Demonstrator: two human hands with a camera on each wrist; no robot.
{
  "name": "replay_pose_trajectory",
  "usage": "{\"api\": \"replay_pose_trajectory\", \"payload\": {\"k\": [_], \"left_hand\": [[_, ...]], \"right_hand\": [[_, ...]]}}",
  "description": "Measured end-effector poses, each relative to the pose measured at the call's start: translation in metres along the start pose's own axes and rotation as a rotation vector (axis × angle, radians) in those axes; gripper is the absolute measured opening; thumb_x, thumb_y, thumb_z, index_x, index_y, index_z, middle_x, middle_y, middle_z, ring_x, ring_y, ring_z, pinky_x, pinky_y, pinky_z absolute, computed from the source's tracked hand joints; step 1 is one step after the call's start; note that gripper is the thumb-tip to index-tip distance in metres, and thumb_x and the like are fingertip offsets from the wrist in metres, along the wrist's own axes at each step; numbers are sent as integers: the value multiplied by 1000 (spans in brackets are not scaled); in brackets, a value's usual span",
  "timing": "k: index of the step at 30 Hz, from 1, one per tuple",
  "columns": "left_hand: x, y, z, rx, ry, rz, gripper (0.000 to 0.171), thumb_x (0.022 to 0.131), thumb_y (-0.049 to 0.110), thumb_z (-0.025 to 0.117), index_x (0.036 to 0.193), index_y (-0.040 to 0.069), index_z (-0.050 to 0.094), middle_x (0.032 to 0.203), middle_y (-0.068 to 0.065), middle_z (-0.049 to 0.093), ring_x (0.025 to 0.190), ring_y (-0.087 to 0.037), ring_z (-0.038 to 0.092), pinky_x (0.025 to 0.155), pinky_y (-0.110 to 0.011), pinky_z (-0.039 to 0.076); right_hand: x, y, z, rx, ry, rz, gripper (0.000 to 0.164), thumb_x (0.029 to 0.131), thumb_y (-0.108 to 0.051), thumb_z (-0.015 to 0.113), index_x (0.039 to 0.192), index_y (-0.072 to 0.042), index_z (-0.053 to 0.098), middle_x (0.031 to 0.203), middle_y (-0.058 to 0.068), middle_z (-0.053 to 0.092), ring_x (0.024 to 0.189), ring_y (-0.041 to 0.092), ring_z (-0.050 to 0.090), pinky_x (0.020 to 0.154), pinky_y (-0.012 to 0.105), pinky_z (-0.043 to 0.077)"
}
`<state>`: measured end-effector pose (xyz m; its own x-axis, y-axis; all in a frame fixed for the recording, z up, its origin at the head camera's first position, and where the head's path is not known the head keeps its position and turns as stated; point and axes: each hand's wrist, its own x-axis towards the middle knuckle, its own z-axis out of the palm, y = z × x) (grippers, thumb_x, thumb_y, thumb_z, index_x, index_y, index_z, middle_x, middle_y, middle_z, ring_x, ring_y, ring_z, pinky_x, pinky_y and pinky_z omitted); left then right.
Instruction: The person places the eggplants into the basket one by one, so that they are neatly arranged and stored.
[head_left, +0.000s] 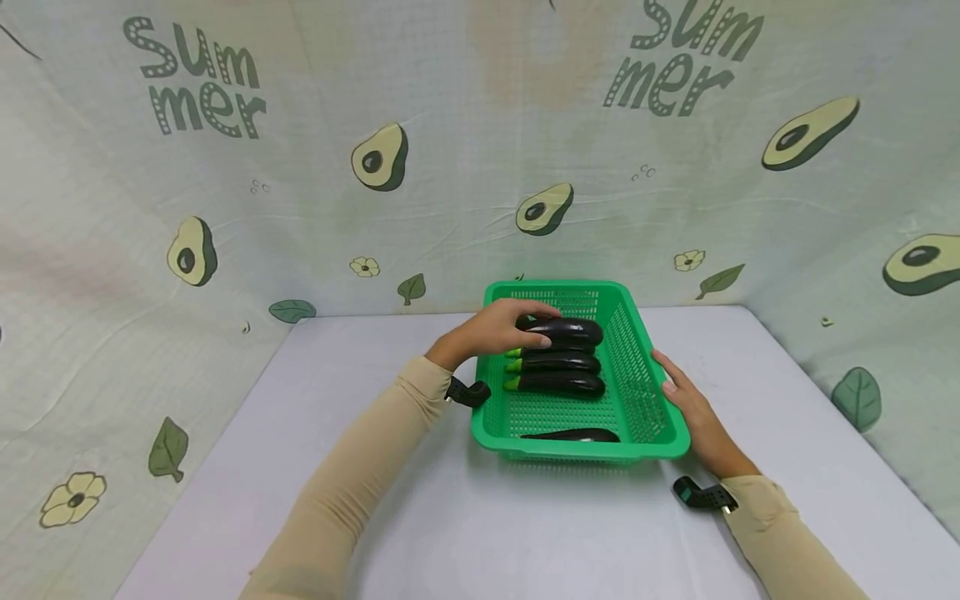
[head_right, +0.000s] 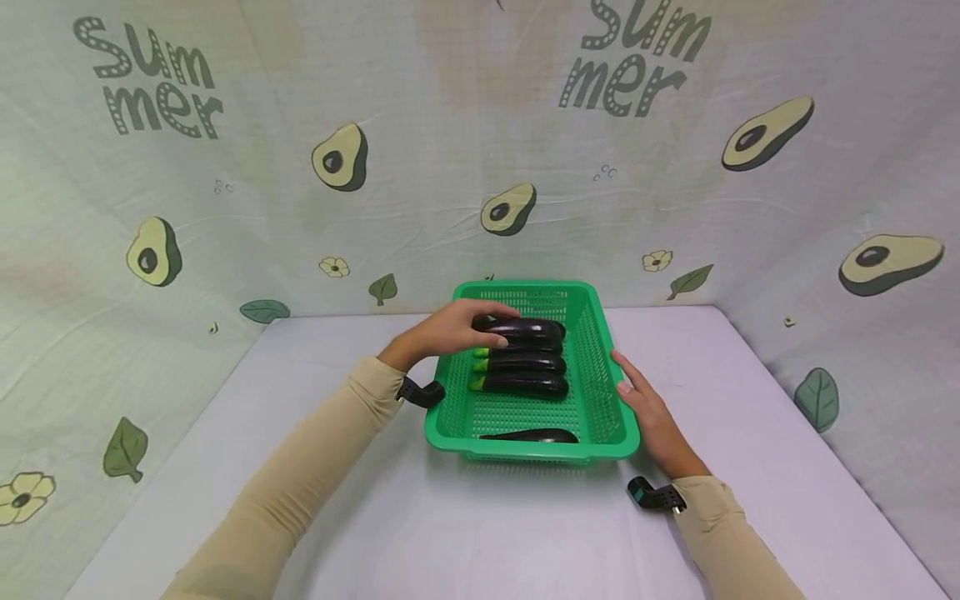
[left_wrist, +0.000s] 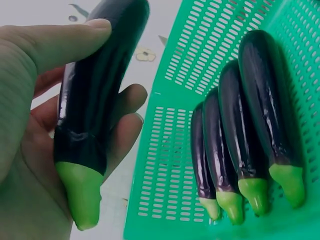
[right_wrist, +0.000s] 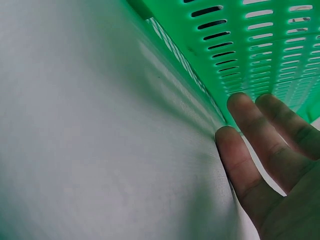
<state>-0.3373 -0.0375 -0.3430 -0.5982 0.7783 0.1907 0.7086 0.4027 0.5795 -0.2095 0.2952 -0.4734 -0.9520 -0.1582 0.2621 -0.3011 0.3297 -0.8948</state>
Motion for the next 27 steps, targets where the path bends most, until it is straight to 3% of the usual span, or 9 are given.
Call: {"api": "replay_pose_trajectory", "payload": {"k": [11, 27], "left_hand": [[4, 4, 11, 8, -51, 8, 47, 96, 28, 70, 141, 20, 59, 137, 3, 59, 117, -9, 54, 98, -29, 45], [8, 8, 21, 2, -106, -7, 46, 97, 24, 67, 142, 19, 58, 137, 1, 59, 107, -11, 55, 91, -27, 46]], "right_hand": [[0, 2, 0, 5, 8, -7, 52, 111, -33, 29, 162, -31, 17, 166, 11, 12, 138, 4, 23, 95, 11, 27], [0, 1, 0, 10, 10, -6, 52, 111, -33, 30, 162, -30, 18, 166, 11, 12, 139, 4, 23, 96, 10, 26]]}}
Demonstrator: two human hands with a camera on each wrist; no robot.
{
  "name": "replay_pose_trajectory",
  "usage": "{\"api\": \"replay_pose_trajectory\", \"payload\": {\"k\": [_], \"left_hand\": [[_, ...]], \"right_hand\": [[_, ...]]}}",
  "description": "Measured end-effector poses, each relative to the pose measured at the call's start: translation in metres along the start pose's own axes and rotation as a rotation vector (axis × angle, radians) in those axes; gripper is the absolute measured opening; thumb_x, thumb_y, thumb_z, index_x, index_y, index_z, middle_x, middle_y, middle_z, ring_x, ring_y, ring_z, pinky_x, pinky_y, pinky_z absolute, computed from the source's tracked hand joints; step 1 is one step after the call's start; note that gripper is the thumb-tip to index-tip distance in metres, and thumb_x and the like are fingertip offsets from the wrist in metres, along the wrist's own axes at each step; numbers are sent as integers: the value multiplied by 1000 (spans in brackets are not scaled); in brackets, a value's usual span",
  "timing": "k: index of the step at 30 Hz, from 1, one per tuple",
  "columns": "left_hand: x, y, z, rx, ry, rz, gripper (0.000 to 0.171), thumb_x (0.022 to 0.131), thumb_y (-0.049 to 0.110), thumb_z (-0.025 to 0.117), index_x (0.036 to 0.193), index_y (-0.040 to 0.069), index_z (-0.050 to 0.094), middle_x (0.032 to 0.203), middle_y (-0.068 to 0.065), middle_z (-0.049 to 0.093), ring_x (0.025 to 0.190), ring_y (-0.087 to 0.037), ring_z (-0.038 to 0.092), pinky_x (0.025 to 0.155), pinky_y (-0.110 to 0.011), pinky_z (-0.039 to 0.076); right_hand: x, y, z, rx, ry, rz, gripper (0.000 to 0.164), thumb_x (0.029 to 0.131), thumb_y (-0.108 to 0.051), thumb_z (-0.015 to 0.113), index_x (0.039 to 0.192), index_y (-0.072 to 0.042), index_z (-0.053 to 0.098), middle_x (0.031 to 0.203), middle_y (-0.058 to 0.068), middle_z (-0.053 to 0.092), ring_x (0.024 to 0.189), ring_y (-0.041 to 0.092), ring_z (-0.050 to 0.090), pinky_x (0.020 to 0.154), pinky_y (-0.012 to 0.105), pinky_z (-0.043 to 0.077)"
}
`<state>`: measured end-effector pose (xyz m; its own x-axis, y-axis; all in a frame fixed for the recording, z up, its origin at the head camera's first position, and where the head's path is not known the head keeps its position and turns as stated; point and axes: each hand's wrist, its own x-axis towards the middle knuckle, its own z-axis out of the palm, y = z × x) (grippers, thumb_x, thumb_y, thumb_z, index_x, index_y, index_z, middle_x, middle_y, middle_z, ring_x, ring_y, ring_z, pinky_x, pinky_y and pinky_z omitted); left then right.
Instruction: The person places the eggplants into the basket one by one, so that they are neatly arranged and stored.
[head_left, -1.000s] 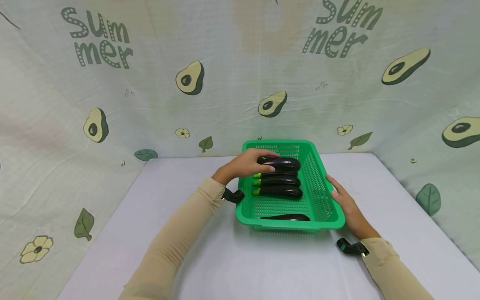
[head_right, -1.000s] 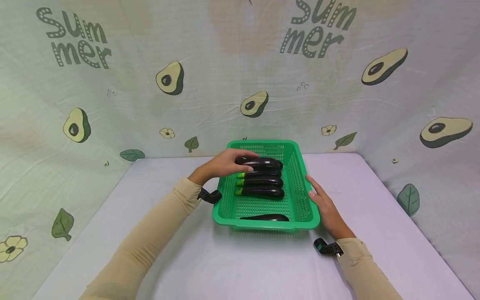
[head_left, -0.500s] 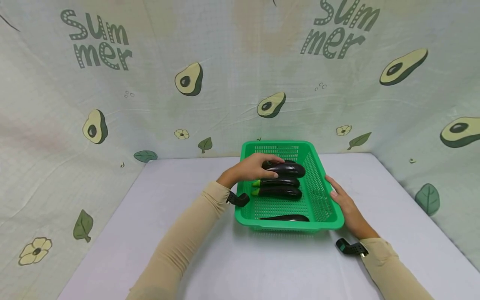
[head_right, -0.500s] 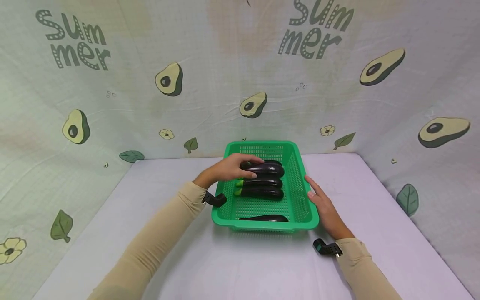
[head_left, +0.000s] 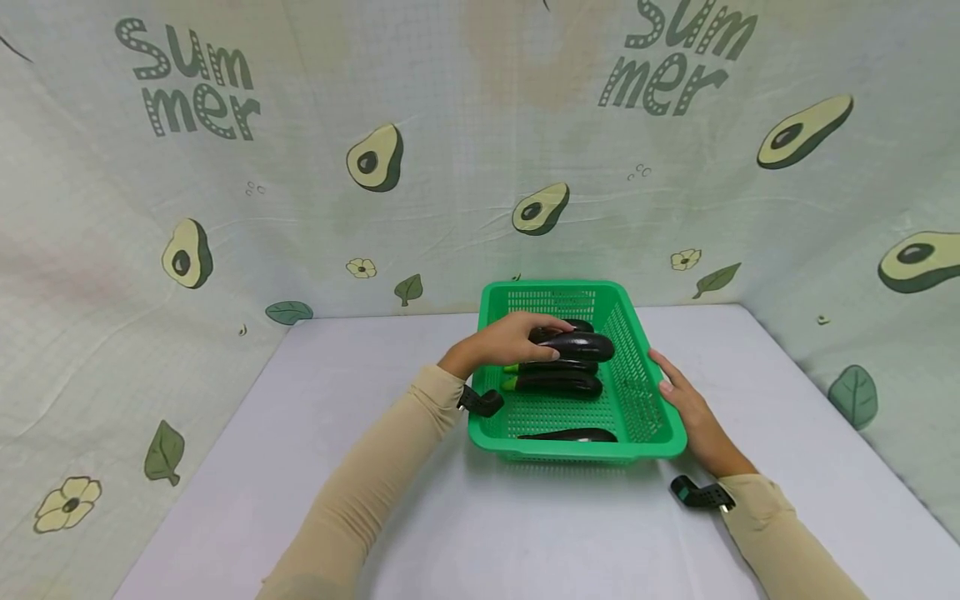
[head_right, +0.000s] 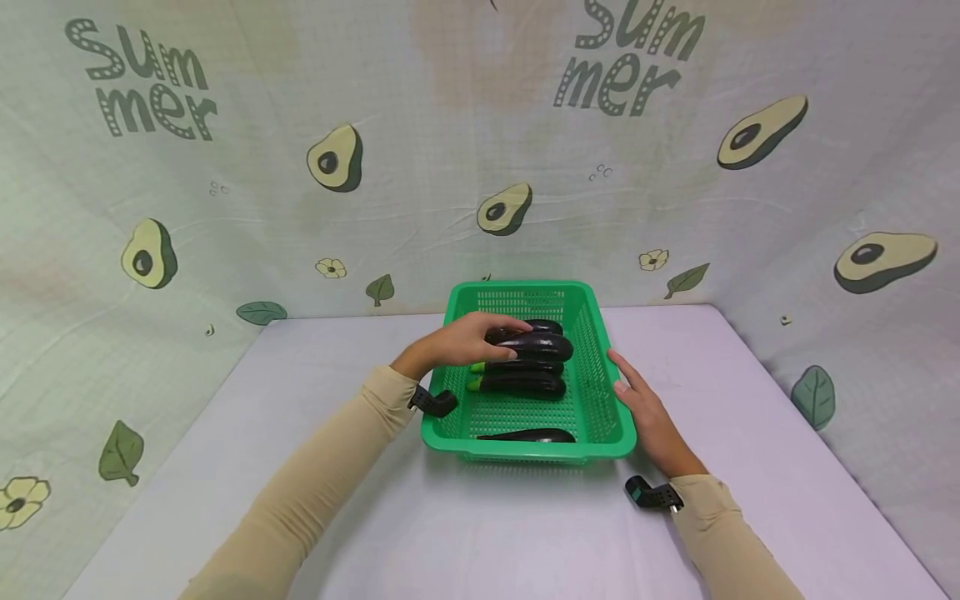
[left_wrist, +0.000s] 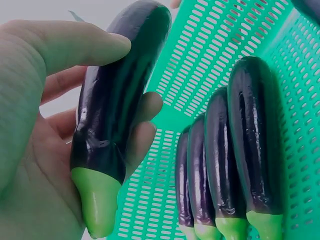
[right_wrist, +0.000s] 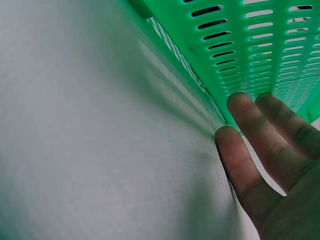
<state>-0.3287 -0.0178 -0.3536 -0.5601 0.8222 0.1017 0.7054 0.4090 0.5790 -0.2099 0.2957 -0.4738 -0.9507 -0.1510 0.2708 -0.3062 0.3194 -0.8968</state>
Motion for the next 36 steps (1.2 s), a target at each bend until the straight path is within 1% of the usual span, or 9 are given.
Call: {"api": "replay_pose_trajectory", "payload": {"k": [2, 7, 9, 11, 13, 20, 26, 32, 36], "left_hand": [[1, 0, 2, -3, -5, -6, 46, 97, 25, 67, 143, 20, 58, 140, 1, 57, 108, -11, 54, 92, -27, 45], [5, -3, 7, -15, -22, -16, 48, 97, 30, 67, 143, 21, 58, 144, 0, 54, 111, -12, 53, 94, -27, 44], [7, -4, 9, -22, -25, -18, 47, 97, 31, 68, 142, 21, 59, 142, 0, 55, 110, -12, 53, 94, -27, 45], [9, -3, 10, -20, -28, -21, 46, 97, 30, 68, 141, 20, 59, 141, 0, 56, 109, -13, 54, 94, -27, 45], [11, -1, 12, 4, -40, -25, 45, 97, 30, 68, 140, 20, 60, 139, 0, 57, 109, -12, 54, 93, -27, 44], [15, 1, 21, 74, -130, -24, 45, 97, 32, 68, 140, 20, 60, 131, 3, 60, 104, -10, 55, 89, -26, 45], [13, 1, 24, 76, -141, -43, 45, 95, 33, 71, 138, 23, 61, 131, 6, 60, 103, -9, 55, 89, -25, 45], [14, 3, 27, 109, -193, -38, 45, 96, 30, 71, 139, 22, 61, 137, 4, 58, 106, -8, 55, 91, -25, 45], [15, 4, 29, 140, -219, -32, 45, 95, 28, 72, 138, 20, 61, 135, 3, 60, 110, -7, 56, 92, -24, 46]], "right_hand": [[0, -1, 0, 3, -1, -2, 53, 111, -33, 30, 162, -30, 18, 166, 11, 12, 142, 8, 21, 98, 11, 26], [-2, -5, 1, 7, -1, 7, 53, 111, -32, 30, 162, -29, 18, 167, 8, 10, 147, 24, 14, 105, 22, 22], [-2, -6, 1, 3, 0, 15, 53, 111, -33, 30, 162, -30, 18, 166, 8, 11, 146, 22, 16, 105, 21, 22], [-2, -6, 1, -2, 4, 17, 52, 111, -33, 30, 162, -31, 19, 166, 8, 12, 145, 18, 18, 102, 18, 24], [-2, -5, 0, -6, 3, 13, 52, 111, -33, 29, 162, -31, 18, 166, 8, 12, 143, 14, 20, 100, 16, 24], [-2, -5, 0, 3, 5, -13, 52, 111, -31, 30, 162, -29, 19, 166, 9, 13, 140, 5, 20, 98, 12, 24], [-1, -4, 0, 4, 6, -27, 52, 111, -29, 30, 162, -27, 19, 166, 11, 13, 139, 4, 21, 97, 11, 24], [0, -6, 1, 9, 7, -18, 53, 111, -30, 31, 162, -27, 19, 165, 11, 14, 139, 2, 21, 97, 11, 24], [-1, -6, 1, 13, 5, -14, 53, 111, -30, 31, 162, -26, 18, 166, 11, 13, 141, 7, 20, 98, 11, 24]]}}
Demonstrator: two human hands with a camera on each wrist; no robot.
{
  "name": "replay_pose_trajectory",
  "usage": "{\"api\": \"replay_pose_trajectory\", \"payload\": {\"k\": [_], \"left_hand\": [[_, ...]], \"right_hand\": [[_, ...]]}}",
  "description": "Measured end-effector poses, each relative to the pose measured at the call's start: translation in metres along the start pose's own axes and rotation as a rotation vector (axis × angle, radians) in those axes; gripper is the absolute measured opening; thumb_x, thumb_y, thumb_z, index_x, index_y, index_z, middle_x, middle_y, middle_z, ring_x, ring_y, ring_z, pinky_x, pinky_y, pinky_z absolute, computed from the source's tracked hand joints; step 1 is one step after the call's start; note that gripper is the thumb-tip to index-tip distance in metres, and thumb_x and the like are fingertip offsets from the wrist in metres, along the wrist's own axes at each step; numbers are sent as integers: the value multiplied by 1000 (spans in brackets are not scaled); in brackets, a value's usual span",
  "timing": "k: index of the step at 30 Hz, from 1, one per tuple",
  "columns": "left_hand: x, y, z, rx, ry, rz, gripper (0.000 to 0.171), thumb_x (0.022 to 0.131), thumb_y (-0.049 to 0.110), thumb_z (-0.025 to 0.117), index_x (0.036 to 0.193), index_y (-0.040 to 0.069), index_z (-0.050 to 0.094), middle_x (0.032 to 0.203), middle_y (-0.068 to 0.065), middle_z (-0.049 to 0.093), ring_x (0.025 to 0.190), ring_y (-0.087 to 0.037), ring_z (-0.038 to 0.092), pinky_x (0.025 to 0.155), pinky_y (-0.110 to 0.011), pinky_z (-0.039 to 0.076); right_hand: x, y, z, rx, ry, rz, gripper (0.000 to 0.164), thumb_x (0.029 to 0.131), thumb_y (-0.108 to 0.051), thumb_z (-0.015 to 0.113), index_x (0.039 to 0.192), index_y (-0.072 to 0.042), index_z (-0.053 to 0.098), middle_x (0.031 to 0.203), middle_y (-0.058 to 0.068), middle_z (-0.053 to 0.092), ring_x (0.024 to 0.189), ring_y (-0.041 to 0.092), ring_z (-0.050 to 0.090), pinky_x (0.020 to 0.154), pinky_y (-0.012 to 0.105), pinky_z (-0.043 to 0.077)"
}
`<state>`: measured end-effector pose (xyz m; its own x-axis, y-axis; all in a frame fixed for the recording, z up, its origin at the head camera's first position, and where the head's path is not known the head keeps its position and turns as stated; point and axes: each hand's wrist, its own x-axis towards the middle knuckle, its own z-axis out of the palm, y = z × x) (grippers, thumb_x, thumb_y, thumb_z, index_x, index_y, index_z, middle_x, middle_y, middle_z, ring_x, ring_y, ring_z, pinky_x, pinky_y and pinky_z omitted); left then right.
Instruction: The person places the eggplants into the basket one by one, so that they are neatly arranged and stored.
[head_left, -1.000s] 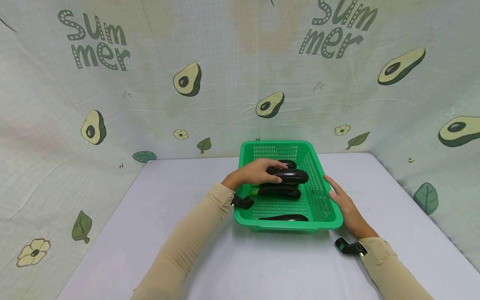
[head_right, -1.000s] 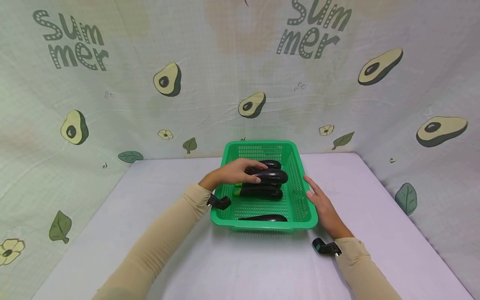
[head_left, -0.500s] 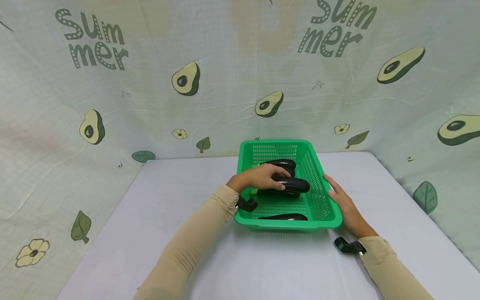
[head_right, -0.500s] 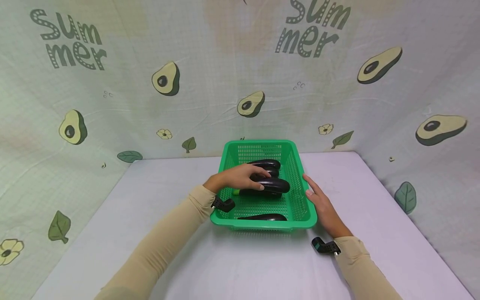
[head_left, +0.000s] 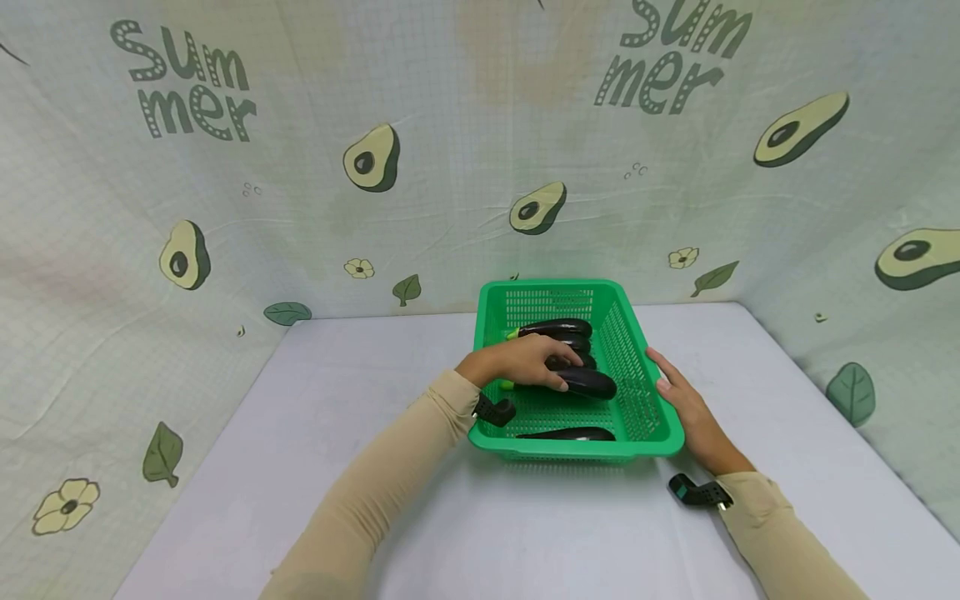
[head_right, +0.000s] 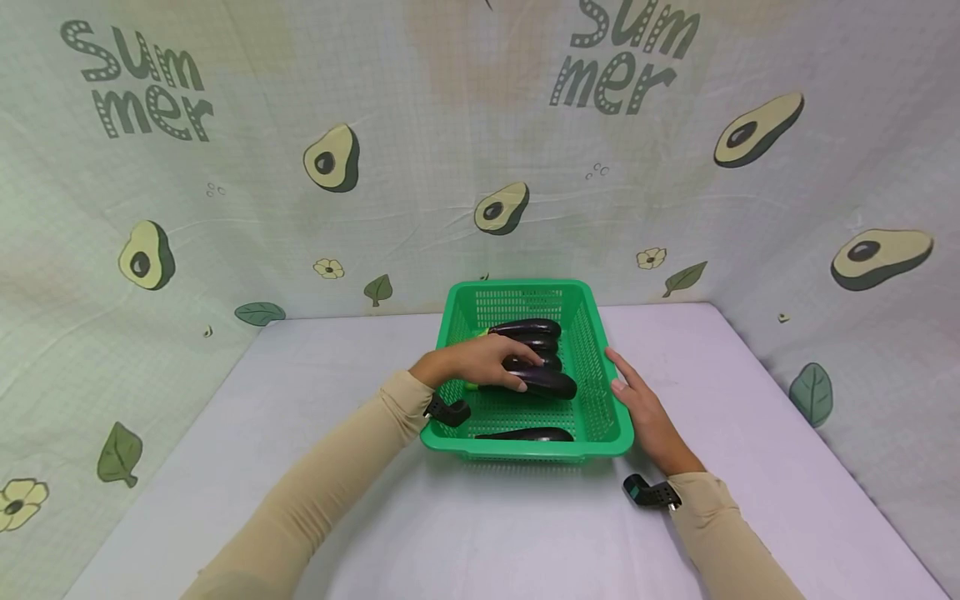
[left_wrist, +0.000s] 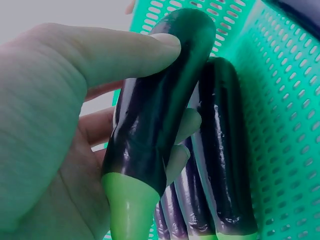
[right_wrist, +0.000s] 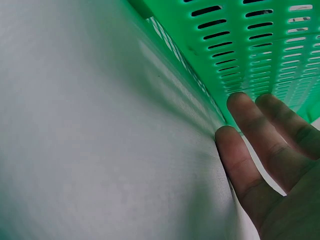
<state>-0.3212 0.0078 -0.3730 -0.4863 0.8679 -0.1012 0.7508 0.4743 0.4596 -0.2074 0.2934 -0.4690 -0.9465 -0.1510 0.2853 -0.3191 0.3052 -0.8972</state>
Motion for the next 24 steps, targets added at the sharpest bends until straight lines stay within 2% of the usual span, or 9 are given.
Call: {"api": "replay_pose_trajectory", "payload": {"k": [9, 12, 16, 18, 20, 24], "left_hand": [[2, 3, 5, 23, -97, 6, 46, 95, 26, 73, 138, 18, 61, 138, 1, 59, 122, -12, 55, 98, -27, 45], [0, 2, 6, 19, -108, -3, 45, 94, 26, 74, 137, 18, 63, 135, 2, 60, 120, -12, 56, 96, -27, 46], [-1, 1, 7, 6, -119, -24, 45, 93, 28, 75, 135, 20, 64, 132, 4, 61, 118, -9, 56, 94, -26, 47], [0, 1, 7, 7, -123, -30, 46, 92, 29, 75, 135, 20, 64, 134, 4, 61, 120, -9, 56, 95, -25, 47], [0, 1, 7, 9, -126, -36, 46, 92, 30, 75, 136, 20, 63, 135, 3, 60, 121, -10, 55, 95, -26, 47], [1, 1, 7, 24, -134, -48, 48, 92, 31, 76, 137, 20, 62, 131, 1, 62, 119, -11, 57, 94, -26, 48]], "right_hand": [[0, 2, -1, -7, -5, 24, 53, 111, -34, 30, 162, -29, 18, 166, 10, 11, 147, 29, 14, 103, 19, 23], [0, 2, 0, -1, -7, 22, 53, 111, -33, 30, 162, -29, 18, 166, 11, 12, 145, 26, 18, 101, 17, 25], [-1, 1, 1, 0, -4, 18, 53, 111, -31, 31, 162, -28, 19, 165, 12, 14, 140, 12, 24, 97, 14, 27], [-1, 1, 1, -2, 0, 14, 53, 111, -31, 31, 162, -28, 19, 165, 12, 15, 138, 10, 24, 98, 15, 26], [-1, 0, 1, -9, 1, 17, 53, 111, -32, 30, 162, -28, 19, 165, 11, 14, 141, 12, 21, 100, 18, 25], [-1, 2, 1, -19, 5, 22, 53, 111, -33, 30, 162, -30, 19, 166, 10, 13, 145, 26, 17, 103, 22, 23]]}}
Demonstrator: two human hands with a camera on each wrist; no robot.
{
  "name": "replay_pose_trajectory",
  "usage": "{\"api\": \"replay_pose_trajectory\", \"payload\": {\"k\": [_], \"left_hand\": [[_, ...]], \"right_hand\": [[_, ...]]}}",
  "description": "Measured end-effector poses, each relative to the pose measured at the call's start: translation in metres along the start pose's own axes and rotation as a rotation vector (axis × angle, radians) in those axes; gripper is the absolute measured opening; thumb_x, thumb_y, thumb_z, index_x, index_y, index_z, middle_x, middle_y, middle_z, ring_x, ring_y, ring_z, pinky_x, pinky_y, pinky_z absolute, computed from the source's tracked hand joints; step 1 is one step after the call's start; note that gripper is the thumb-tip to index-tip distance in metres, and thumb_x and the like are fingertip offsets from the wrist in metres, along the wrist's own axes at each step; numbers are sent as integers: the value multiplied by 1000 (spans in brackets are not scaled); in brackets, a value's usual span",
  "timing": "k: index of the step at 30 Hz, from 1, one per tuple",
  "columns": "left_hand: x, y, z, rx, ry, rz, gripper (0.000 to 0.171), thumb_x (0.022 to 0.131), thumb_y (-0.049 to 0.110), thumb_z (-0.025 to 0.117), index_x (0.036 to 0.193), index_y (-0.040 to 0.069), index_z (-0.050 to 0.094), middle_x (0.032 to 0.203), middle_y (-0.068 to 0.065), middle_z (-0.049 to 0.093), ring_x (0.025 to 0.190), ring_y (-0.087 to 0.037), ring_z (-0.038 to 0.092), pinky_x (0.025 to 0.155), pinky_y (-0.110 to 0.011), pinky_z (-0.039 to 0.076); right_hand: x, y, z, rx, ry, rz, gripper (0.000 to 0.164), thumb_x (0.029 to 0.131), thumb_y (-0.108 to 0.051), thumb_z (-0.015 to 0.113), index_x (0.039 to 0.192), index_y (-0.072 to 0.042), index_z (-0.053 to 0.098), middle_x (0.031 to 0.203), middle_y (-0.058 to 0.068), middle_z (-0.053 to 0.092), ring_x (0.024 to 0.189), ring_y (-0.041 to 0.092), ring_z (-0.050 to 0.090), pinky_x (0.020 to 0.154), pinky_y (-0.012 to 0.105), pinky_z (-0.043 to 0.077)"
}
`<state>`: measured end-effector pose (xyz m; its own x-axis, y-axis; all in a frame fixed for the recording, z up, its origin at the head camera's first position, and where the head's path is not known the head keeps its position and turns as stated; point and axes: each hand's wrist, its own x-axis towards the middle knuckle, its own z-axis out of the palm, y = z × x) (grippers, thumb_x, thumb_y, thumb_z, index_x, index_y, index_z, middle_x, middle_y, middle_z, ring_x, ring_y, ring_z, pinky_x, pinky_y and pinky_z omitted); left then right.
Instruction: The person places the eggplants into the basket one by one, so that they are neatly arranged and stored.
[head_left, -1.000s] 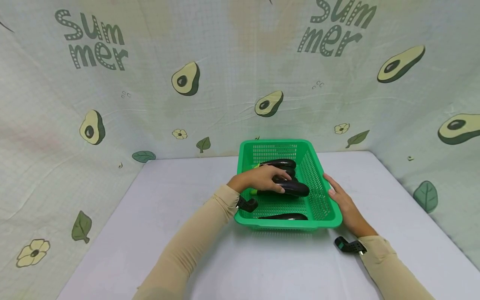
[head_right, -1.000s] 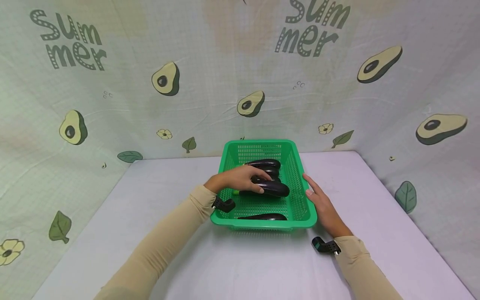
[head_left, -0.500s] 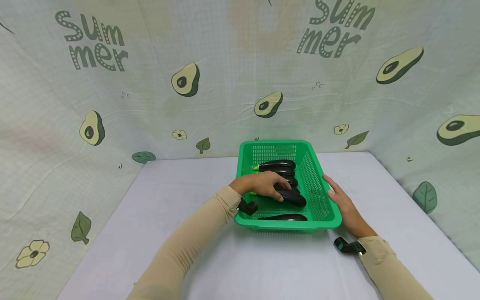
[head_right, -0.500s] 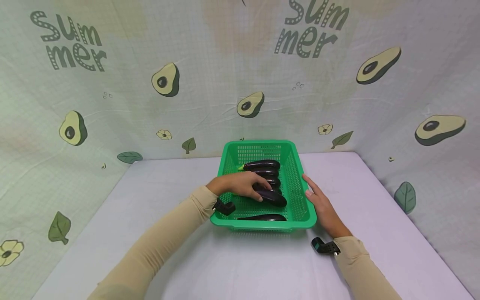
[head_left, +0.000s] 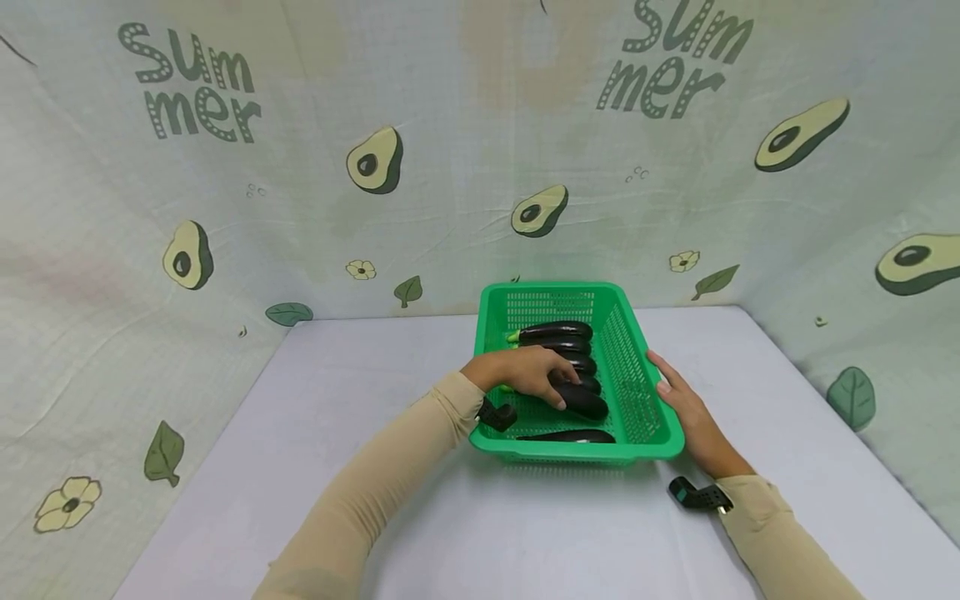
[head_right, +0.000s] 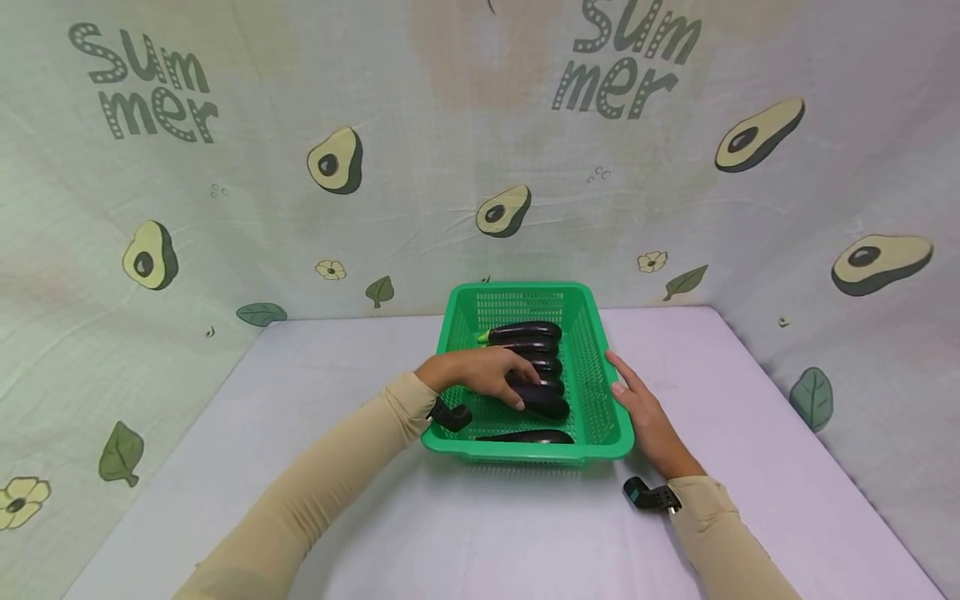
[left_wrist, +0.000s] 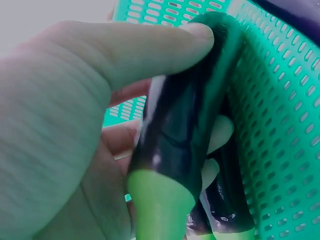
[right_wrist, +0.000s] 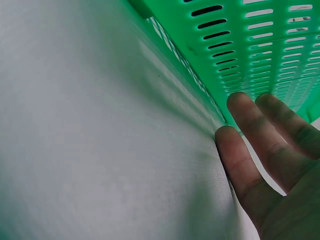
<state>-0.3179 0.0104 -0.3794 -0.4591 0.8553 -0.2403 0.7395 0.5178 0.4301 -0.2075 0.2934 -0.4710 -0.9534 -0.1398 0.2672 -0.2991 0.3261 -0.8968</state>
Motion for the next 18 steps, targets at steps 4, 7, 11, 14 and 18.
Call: {"api": "replay_pose_trajectory", "payload": {"k": [4, 7, 11, 14, 18], "left_hand": [[0, 2, -2, 11, -6, -11, 49, 92, 31, 76, 137, 19, 62, 126, 1, 63, 115, -10, 58, 92, -26, 48], [0, 2, -3, 17, 0, -11, 49, 92, 31, 76, 137, 19, 62, 126, 0, 64, 115, -11, 58, 92, -26, 49], [1, 1, -2, 22, 15, -19, 47, 92, 32, 76, 135, 18, 63, 127, -1, 64, 115, -12, 59, 92, -27, 49], [1, 0, 0, 26, 15, -24, 46, 92, 33, 76, 134, 18, 64, 126, -1, 64, 115, -12, 59, 92, -26, 49], [-1, -1, 1, 27, 18, -21, 45, 92, 33, 76, 132, 18, 65, 126, 1, 65, 115, -11, 59, 92, -26, 49]], "right_hand": [[0, 0, -1, 1, -2, 5, 53, 111, -33, 30, 162, -30, 18, 166, 10, 12, 146, 29, 16, 103, 22, 23], [0, -2, -2, 4, -6, 11, 53, 111, -34, 30, 162, -30, 17, 166, 10, 11, 146, 29, 16, 103, 23, 24], [1, -4, -3, 1, -4, 15, 53, 111, -35, 30, 162, -30, 17, 166, 10, 10, 147, 33, 13, 111, 39, 20], [1, -3, -2, 9, -9, 18, 54, 110, -34, 30, 162, -29, 17, 167, 10, 9, 148, 34, 10, 112, 57, 15], [1, -1, -1, 17, -21, 19, 54, 110, -33, 30, 162, -29, 16, 167, 10, 8, 148, 36, 8, 110, 63, 13]]}}
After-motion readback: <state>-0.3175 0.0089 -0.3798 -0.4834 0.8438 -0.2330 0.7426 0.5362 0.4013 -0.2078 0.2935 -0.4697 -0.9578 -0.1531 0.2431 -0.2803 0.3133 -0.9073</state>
